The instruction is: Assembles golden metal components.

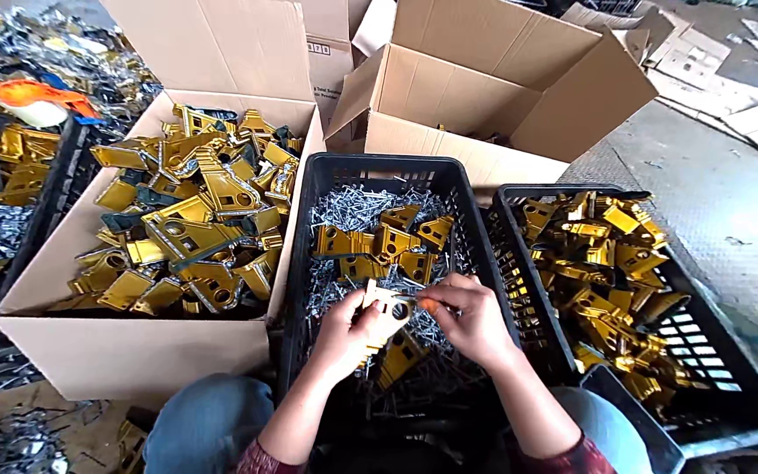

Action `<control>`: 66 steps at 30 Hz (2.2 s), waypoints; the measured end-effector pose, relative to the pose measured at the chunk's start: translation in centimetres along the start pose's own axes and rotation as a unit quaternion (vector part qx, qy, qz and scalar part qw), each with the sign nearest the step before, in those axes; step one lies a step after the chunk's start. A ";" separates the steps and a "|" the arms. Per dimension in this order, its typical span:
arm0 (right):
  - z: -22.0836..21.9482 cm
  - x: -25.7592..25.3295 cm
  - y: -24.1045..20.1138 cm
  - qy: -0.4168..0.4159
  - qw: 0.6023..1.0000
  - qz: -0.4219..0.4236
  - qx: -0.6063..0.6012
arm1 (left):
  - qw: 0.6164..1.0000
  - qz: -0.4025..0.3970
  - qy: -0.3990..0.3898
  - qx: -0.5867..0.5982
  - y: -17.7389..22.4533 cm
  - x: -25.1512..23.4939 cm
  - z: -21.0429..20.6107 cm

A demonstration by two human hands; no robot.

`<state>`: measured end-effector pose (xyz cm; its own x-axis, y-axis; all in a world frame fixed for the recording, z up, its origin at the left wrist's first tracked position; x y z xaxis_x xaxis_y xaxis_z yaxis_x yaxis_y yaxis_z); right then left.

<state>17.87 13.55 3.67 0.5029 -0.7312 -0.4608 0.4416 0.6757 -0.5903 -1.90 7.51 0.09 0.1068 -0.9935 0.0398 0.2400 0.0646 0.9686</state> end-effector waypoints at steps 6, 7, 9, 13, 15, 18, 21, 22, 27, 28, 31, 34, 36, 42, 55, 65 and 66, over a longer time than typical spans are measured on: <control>-2.6 0.5 -1.5 0.076 0.989 0.075 0.103 | 0.995 0.012 0.016 0.103 -0.6 -0.1 -1.8; -2.8 0.5 -1.9 0.084 0.985 0.086 0.124 | 0.993 0.016 0.042 0.108 -0.8 -0.2 -1.7; -2.8 0.5 -2.6 0.070 0.984 0.081 0.144 | 0.988 0.005 0.087 0.125 -0.8 -0.3 -1.5; -1.9 0.4 -1.5 -0.053 0.998 -0.028 0.032 | 0.984 -0.049 0.146 0.094 -0.2 -0.5 -0.2; -1.8 0.3 -0.7 -0.071 0.997 -0.036 -0.025 | 0.985 -0.074 0.135 0.084 -0.1 -0.6 -0.1; -1.4 0.4 0.2 -0.096 0.982 -0.023 -0.161 | 0.981 -0.119 0.082 0.126 0.0 -0.7 0.1; -1.1 0.3 -0.4 -0.139 0.925 -0.015 -0.354 | 0.961 -0.136 -0.020 0.239 0.7 -0.2 -0.3; -1.3 0.2 -0.9 -0.161 0.897 -0.011 -0.411 | 0.948 -0.137 -0.064 0.279 0.8 0.0 -0.8; -3.4 0.5 -3.0 -0.146 0.779 -0.032 -0.609 | 0.906 -0.074 -0.145 0.390 0.3 0.7 -2.9; -3.3 0.5 -3.0 -0.131 0.793 -0.033 -0.594 | 0.915 -0.085 -0.139 0.369 0.2 0.4 -2.6; -2.4 0.7 -2.5 -0.081 0.933 -0.012 -0.350 | 0.970 -0.103 -0.039 0.215 0.1 -0.4 -1.0; -3.3 1.1 -2.7 -0.057 0.995 0.072 -0.045 | 0.984 -0.051 -0.079 0.153 -0.3 -0.4 -1.7; -3.9 1.3 -3.0 -0.054 0.994 0.092 0.000 | 0.985 -0.025 -0.094 0.143 -0.4 0.1 -2.6; -2.8 0.8 -0.7 -0.107 0.966 -0.090 -0.217 | 0.969 -0.029 -0.135 0.203 -0.9 0.1 -2.6; -5.9 0.1 0.5 -0.048 0.801 -0.374 -0.465 | 0.966 0.001 -0.036 0.255 -0.1 -0.2 -0.8; -16.8 3.7 -0.8 -0.497 0.811 -0.240 0.194 | 0.948 0.026 0.172 0.265 0.1 -0.5 3.0; -17.1 3.8 -0.4 -0.485 0.814 -0.255 0.195 | 0.949 0.023 0.164 0.268 0.2 -0.4 2.9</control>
<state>6.89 8.89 -9.19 0.4471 -0.6363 0.6287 0.8833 0.4249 -0.1981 -4.68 7.69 1.00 0.4211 -0.9024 0.0919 -0.2885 -0.0372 0.9568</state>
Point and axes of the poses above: each hand's wrist, its own x-axis away from the middle knuckle, its own z-axis out of the back of the hand, y = z × x, the point moved 5 cm from there along -x, towards the middle knuckle, and after that the axes turned 1 degree about x, right-handed, at the moved point
